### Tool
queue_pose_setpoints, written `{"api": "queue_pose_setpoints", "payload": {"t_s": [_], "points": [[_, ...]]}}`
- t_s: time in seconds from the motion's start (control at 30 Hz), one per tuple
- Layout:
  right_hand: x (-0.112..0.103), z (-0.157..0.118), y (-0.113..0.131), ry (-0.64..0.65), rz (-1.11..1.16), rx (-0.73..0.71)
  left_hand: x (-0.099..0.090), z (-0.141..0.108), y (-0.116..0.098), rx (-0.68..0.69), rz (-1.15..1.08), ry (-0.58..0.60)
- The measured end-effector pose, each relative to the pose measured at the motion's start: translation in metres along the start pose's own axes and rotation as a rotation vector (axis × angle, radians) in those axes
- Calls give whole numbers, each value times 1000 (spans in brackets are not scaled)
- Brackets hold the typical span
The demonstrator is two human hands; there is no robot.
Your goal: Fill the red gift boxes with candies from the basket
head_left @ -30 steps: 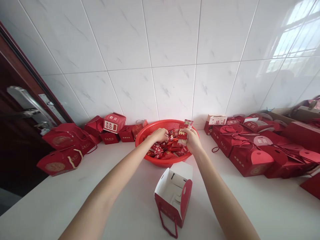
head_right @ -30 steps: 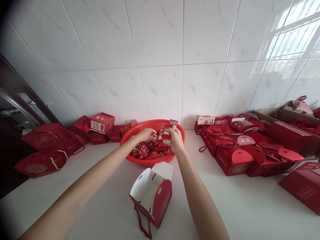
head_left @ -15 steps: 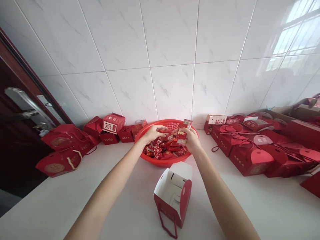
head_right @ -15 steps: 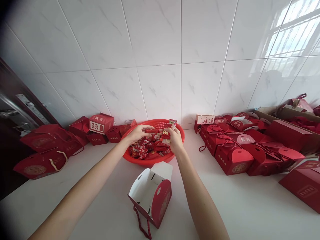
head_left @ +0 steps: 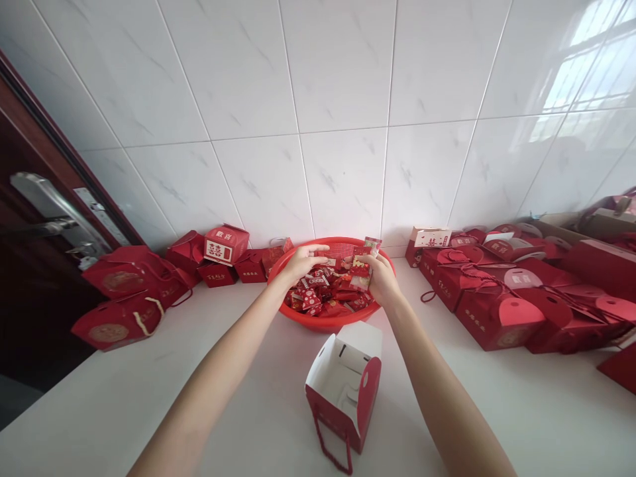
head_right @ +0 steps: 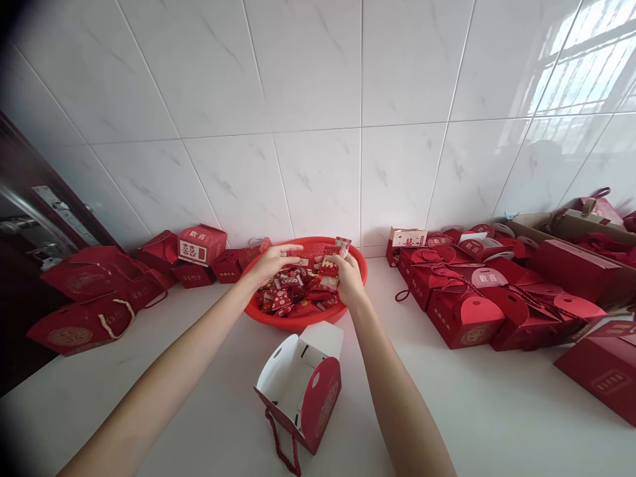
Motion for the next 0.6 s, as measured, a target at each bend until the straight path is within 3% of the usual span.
{"api": "queue_pose_setpoints", "payload": {"t_s": [0.2,0.37,0.5,0.6], "points": [[4,-2,2,37,6,-14,2,-9,-12,69,-53,-35],[10,-4,1,84,-5,5,9,-24,-37,253,-61,-170],[9,-3,1,95,2,0,28,-44,-61,494,183,-172],[4,1,1,74,17,-11,39,-49,-62,525,356,-147]]}}
Point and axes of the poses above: each hand's wrist, its own z-axis towards the middle knuckle, its own x-axis out of the palm, y = z × x, the point moved 8 cm from there along z, towards the middle knuckle, and after that the axes turned 2 degrees about x, right-handed, at the moved point
